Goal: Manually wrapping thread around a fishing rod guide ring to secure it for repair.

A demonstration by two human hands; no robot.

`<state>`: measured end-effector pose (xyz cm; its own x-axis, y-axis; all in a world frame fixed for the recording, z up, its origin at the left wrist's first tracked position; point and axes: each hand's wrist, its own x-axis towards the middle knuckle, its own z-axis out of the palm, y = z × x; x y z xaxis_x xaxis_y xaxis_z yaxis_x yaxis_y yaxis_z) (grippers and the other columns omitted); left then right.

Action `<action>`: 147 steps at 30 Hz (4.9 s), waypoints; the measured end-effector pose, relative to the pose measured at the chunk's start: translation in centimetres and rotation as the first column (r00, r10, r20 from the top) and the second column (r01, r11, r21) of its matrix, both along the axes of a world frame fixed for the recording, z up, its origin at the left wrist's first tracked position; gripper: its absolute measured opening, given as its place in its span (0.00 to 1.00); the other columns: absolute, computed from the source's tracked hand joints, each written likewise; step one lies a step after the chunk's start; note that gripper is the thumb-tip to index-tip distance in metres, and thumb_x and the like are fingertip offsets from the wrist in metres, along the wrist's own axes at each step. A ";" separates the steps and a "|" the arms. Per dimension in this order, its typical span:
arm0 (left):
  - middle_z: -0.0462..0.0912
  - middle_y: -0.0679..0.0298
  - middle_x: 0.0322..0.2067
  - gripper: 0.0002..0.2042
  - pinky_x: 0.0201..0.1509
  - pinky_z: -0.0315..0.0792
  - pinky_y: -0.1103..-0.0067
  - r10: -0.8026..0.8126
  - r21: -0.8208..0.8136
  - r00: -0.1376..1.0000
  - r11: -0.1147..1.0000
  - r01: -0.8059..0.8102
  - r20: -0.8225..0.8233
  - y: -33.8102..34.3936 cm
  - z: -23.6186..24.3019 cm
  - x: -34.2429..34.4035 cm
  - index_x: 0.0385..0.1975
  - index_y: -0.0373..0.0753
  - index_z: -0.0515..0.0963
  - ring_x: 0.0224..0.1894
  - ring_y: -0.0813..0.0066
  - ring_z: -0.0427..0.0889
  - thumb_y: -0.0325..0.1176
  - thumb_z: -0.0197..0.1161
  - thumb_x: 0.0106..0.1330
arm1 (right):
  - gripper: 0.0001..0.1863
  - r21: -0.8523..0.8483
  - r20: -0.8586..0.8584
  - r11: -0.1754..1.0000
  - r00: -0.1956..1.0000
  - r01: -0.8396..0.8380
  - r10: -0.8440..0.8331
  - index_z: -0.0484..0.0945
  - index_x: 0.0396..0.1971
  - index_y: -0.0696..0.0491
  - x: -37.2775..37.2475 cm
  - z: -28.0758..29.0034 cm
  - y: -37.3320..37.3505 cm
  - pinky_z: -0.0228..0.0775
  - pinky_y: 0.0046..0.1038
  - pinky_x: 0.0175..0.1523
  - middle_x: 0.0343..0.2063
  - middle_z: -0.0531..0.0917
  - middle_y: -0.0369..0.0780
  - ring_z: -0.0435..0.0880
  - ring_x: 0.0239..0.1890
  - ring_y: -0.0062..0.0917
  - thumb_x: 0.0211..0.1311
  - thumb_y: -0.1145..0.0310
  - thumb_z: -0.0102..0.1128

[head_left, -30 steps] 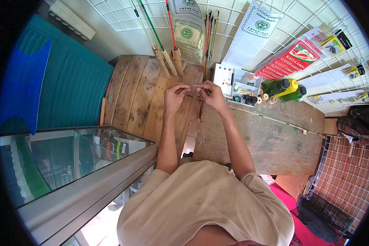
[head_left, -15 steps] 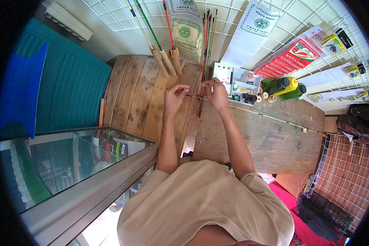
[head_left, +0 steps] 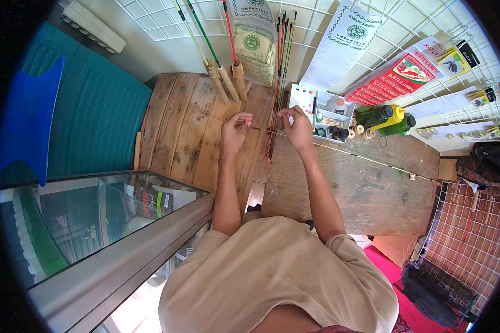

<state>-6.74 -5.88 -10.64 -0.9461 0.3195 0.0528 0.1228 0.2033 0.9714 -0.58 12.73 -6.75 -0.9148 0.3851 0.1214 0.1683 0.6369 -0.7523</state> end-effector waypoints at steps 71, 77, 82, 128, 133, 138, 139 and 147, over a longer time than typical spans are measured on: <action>0.83 0.64 0.37 0.11 0.54 0.63 0.64 -0.130 -0.337 0.820 0.938 -0.080 -0.557 5.4 9.9 2.2 0.38 0.48 0.83 0.50 0.65 0.75 0.32 0.66 0.54 | 0.05 -0.236 -0.142 0.936 0.962 -0.262 0.234 0.75 0.34 0.60 5.3 3.8 3.7 0.70 0.29 0.43 0.30 0.81 0.44 0.80 0.35 0.32 0.58 0.78 0.55; 0.84 0.61 0.38 0.11 0.56 0.64 0.67 -0.340 -0.288 0.815 0.931 0.223 -0.470 6.8 9.6 2.8 0.38 0.45 0.84 0.47 0.65 0.77 0.30 0.66 0.54 | 0.04 -0.191 -0.175 0.957 0.967 -0.220 0.188 0.75 0.35 0.60 4.9 4.3 3.4 0.71 0.25 0.37 0.27 0.81 0.42 0.81 0.29 0.25 0.60 0.78 0.54; 0.84 0.63 0.31 0.08 0.49 0.68 0.74 -0.325 -0.227 0.838 0.942 0.247 -0.438 6.6 9.3 2.1 0.31 0.42 0.84 0.39 0.66 0.78 0.24 0.63 0.52 | 0.04 -0.188 -0.148 0.958 0.971 -0.216 0.190 0.76 0.34 0.61 4.9 5.1 3.7 0.70 0.25 0.36 0.27 0.81 0.42 0.80 0.29 0.23 0.60 0.78 0.56; 0.84 0.64 0.30 0.08 0.43 0.72 0.73 -0.182 -0.241 0.856 0.968 0.070 -0.484 2.4 8.9 1.0 0.33 0.40 0.84 0.39 0.65 0.77 0.23 0.65 0.53 | 0.05 -0.092 -0.196 0.968 0.958 -0.232 0.211 0.80 0.31 0.59 2.2 4.9 0.3 0.69 0.34 0.40 0.28 0.81 0.44 0.77 0.34 0.38 0.53 0.78 0.61; 0.83 0.63 0.31 0.06 0.44 0.71 0.73 -0.152 -0.174 0.902 0.981 0.088 -0.404 2.5 10.4 1.8 0.32 0.38 0.83 0.39 0.64 0.77 0.26 0.65 0.55 | 0.05 -0.094 -0.240 0.964 0.946 -0.248 0.220 0.80 0.32 0.59 1.7 4.8 -0.4 0.69 0.34 0.38 0.29 0.80 0.44 0.76 0.33 0.38 0.53 0.78 0.61; 0.82 0.60 0.32 0.05 0.44 0.71 0.73 -0.145 -0.219 0.937 0.973 0.076 -0.318 1.4 9.1 1.5 0.33 0.37 0.81 0.40 0.63 0.78 0.28 0.64 0.58 | 0.07 -0.085 -0.266 0.955 0.930 -0.285 0.254 0.79 0.33 0.58 1.0 4.3 -1.3 0.69 0.35 0.39 0.28 0.80 0.44 0.76 0.33 0.38 0.53 0.76 0.62; 0.82 0.59 0.32 0.05 0.44 0.71 0.73 -0.157 -0.263 0.928 0.962 0.067 -0.339 1.2 8.8 1.4 0.34 0.36 0.80 0.40 0.62 0.78 0.28 0.63 0.59 | 0.07 -0.086 -0.264 0.954 0.930 -0.287 0.256 0.79 0.33 0.58 0.9 3.8 -1.5 0.69 0.35 0.39 0.28 0.80 0.44 0.76 0.33 0.38 0.53 0.76 0.62; 0.79 0.54 0.32 0.05 0.40 0.71 0.70 -0.093 -0.310 0.952 0.951 -0.003 -0.293 0.3 4.2 0.9 0.35 0.33 0.76 0.35 0.57 0.78 0.24 0.58 0.61 | 0.08 0.304 -0.085 0.926 0.961 -0.226 0.262 0.81 0.31 0.52 0.9 -2.7 -2.7 0.65 0.33 0.47 0.30 0.81 0.36 0.71 0.38 0.33 0.49 0.70 0.66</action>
<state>-5.83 -5.63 -6.49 -0.8851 0.4070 0.2256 0.4146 0.4694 0.7796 0.35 10.03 -9.49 -0.9471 0.0834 0.3099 -0.1012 0.8388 -0.5349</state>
